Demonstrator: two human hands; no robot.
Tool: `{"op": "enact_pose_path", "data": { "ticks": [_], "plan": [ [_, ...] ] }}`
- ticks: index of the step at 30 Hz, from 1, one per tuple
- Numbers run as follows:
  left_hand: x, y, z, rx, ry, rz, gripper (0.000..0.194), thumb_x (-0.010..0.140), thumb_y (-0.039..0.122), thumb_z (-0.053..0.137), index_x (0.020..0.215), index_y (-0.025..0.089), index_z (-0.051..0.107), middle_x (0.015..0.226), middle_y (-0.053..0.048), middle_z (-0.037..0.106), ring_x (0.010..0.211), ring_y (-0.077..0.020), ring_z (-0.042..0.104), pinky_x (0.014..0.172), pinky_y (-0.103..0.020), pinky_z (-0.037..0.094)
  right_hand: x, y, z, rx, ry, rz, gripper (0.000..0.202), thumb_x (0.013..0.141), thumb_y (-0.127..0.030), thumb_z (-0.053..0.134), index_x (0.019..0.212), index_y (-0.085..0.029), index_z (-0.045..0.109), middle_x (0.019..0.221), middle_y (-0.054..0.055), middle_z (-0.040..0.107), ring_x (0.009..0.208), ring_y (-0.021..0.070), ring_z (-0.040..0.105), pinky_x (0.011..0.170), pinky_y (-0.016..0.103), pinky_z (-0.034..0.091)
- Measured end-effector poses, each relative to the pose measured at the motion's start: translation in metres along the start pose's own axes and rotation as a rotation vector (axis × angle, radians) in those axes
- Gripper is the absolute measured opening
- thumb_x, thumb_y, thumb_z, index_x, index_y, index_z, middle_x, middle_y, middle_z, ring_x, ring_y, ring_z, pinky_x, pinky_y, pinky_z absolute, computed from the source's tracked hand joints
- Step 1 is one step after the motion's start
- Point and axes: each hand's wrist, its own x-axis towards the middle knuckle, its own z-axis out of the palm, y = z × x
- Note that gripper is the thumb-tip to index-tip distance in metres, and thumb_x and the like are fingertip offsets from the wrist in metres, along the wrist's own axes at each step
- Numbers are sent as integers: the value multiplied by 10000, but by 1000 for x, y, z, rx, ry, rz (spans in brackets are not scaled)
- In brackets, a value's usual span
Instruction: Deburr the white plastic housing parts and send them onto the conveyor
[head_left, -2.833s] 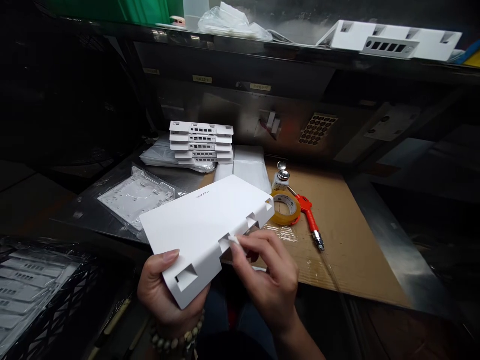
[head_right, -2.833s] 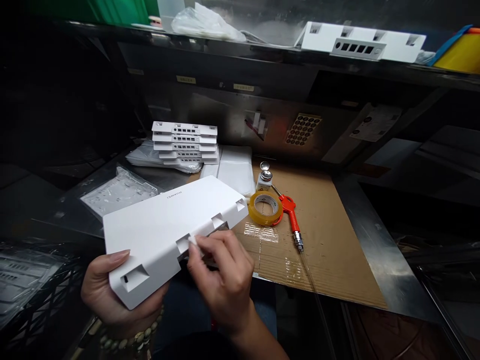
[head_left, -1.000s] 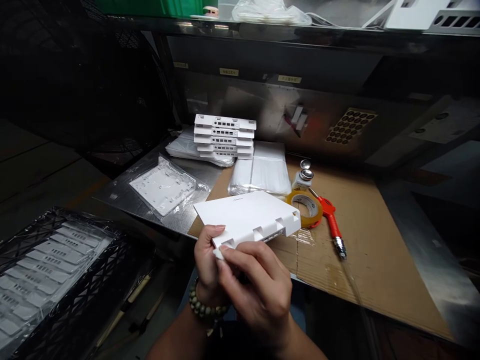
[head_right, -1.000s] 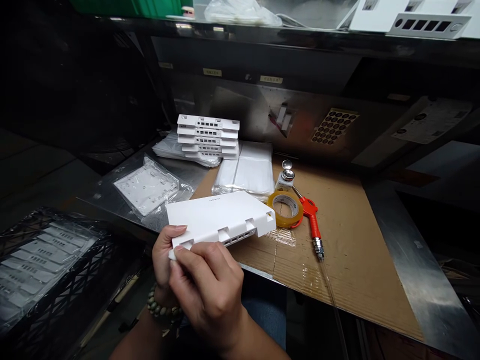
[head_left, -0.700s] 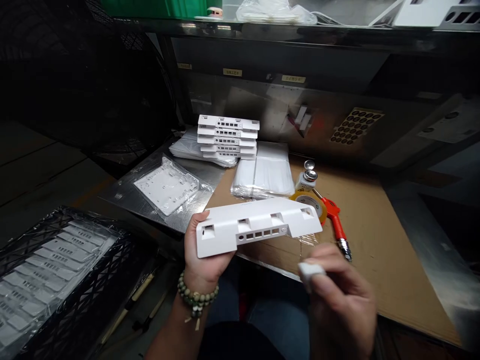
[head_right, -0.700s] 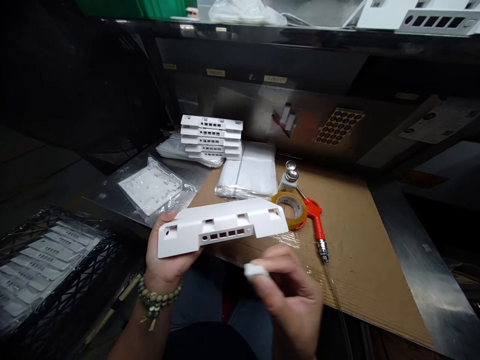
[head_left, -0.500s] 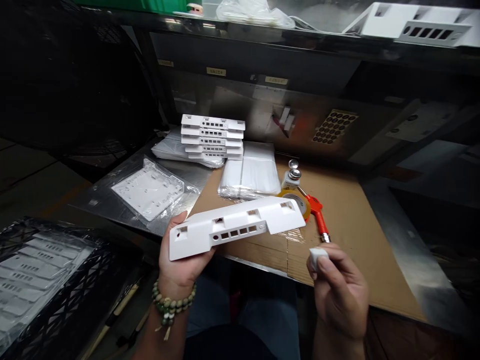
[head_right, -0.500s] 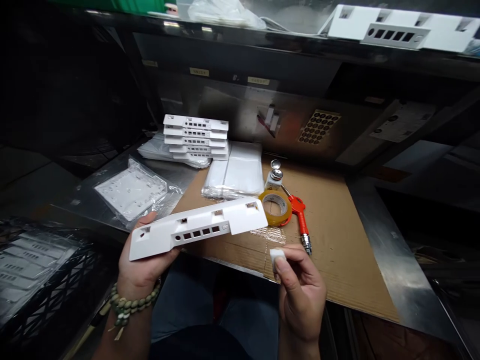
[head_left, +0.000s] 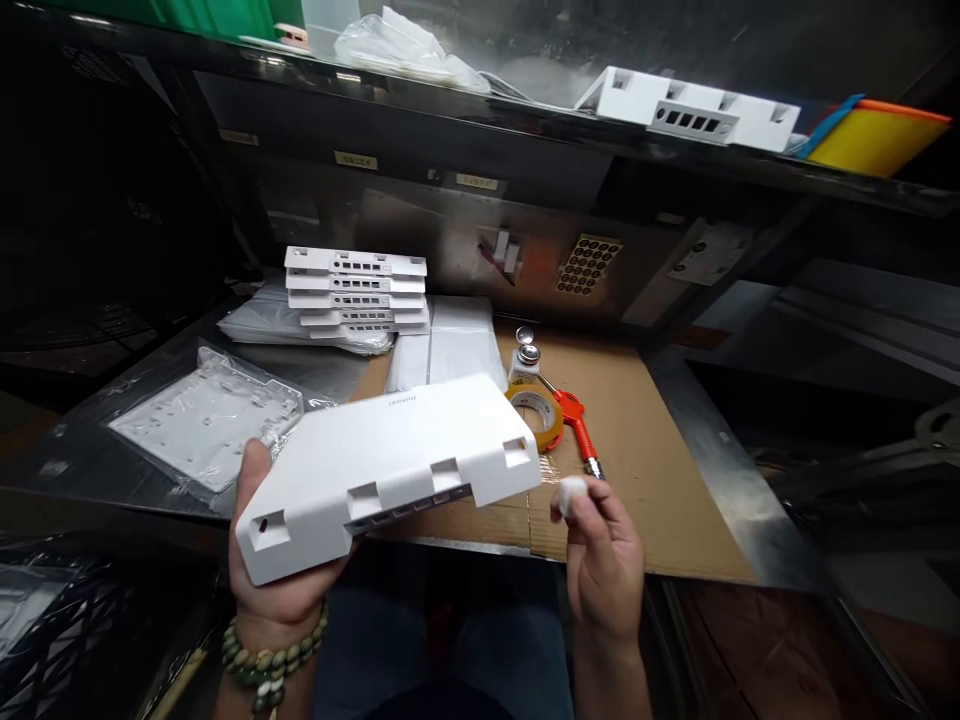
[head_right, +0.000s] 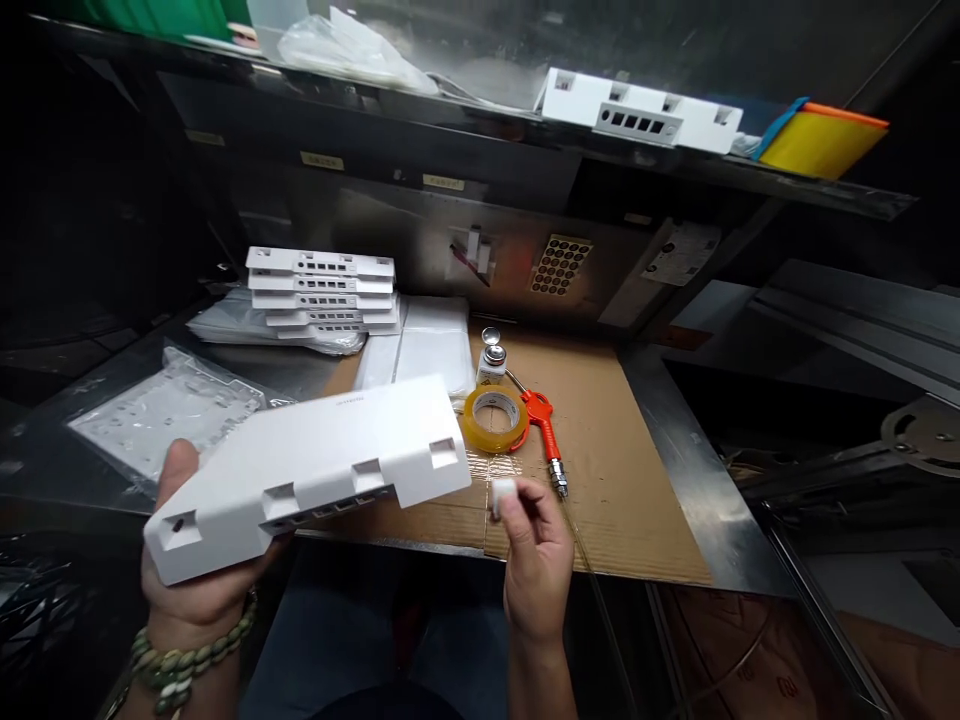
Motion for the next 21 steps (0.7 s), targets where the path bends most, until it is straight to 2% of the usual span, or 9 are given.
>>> {"op": "enact_pose_path", "data": {
  "ticks": [3,6,9,12,14,18,21],
  "plan": [
    [7,-13,3,20,-51,183,725,894,791,542,1505,402,512,1279,20,745,1056,-240,764,991,-364,587,6,-2,8,137,50,117,261,956,-494,690,1023,-244,729,980,28,757,947,173,705,889,332,556],
    [14,-27,4,139,-89,322,890,845,889,470,1594,420,361,1376,10,701,1197,-262,705,1163,-409,447,10,-2,15,211,12,254,276,927,-499,730,1029,-243,737,1019,32,773,902,166,721,839,324,580],
    [17,-36,-4,136,-260,331,978,827,940,371,1623,375,311,1456,-6,646,1395,-285,555,1230,-421,346,11,-2,21,237,26,279,268,890,-467,781,1028,-239,750,1017,19,772,857,147,715,790,282,581],
    [18,-38,-9,66,-452,268,962,845,938,314,1614,362,342,1431,-5,663,1361,-265,590,1241,-414,319,11,-4,25,226,31,265,276,900,-471,768,1041,-234,752,1010,19,770,837,145,707,797,279,578],
    [19,-38,-9,50,-485,259,962,843,940,305,1599,349,385,1416,-15,674,1344,-266,605,1243,-424,318,10,-5,26,206,22,263,282,919,-481,745,1052,-232,747,978,15,765,814,144,699,805,283,575],
    [17,-38,-3,129,-345,298,1007,777,971,393,1552,334,477,1409,-35,681,1408,-301,541,1220,-432,367,9,-8,25,183,18,264,284,932,-489,724,1073,-242,733,979,8,758,798,148,691,794,289,574],
    [11,-39,4,209,-106,279,1006,736,969,491,1506,323,542,1405,-34,688,1447,-314,493,1177,-410,428,9,-9,23,184,30,274,282,926,-485,732,1077,-247,730,999,7,755,819,153,691,781,287,576]
  ]
}}
